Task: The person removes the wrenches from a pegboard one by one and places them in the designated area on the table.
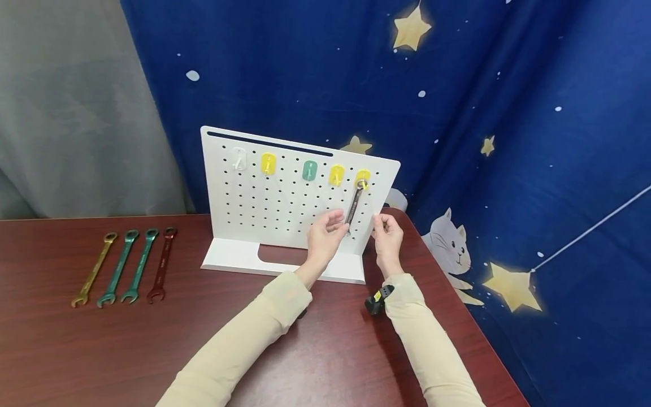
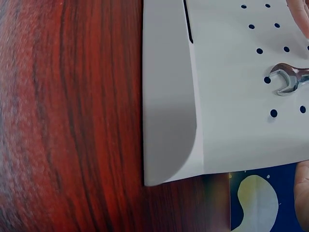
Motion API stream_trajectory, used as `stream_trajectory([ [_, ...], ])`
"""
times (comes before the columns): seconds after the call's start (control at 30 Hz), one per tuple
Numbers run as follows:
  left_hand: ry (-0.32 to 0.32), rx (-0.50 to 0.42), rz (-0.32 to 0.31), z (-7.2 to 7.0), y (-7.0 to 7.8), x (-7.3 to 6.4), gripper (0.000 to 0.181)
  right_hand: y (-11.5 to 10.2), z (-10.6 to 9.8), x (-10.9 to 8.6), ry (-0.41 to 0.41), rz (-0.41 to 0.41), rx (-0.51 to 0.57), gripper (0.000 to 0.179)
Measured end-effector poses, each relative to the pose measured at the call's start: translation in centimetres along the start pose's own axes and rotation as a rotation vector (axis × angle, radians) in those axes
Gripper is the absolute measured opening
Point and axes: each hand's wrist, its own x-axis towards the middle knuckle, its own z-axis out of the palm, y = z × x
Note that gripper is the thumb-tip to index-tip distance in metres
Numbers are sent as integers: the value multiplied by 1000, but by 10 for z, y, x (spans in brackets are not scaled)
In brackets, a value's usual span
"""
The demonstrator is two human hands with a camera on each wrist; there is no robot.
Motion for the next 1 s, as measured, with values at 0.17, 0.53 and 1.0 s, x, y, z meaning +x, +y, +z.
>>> stream_trajectory([
  [0.17,4,2,-2,3,1,1,33,-1,0,-1,3,-5,1,13],
  [0.53,-6,-17,0,7,2,4,34,-3,0,-1,-3,-3,-2,15],
  [1.0,-15,14,34,12,2,5,32,2,1,0,-7,-3,23,12],
])
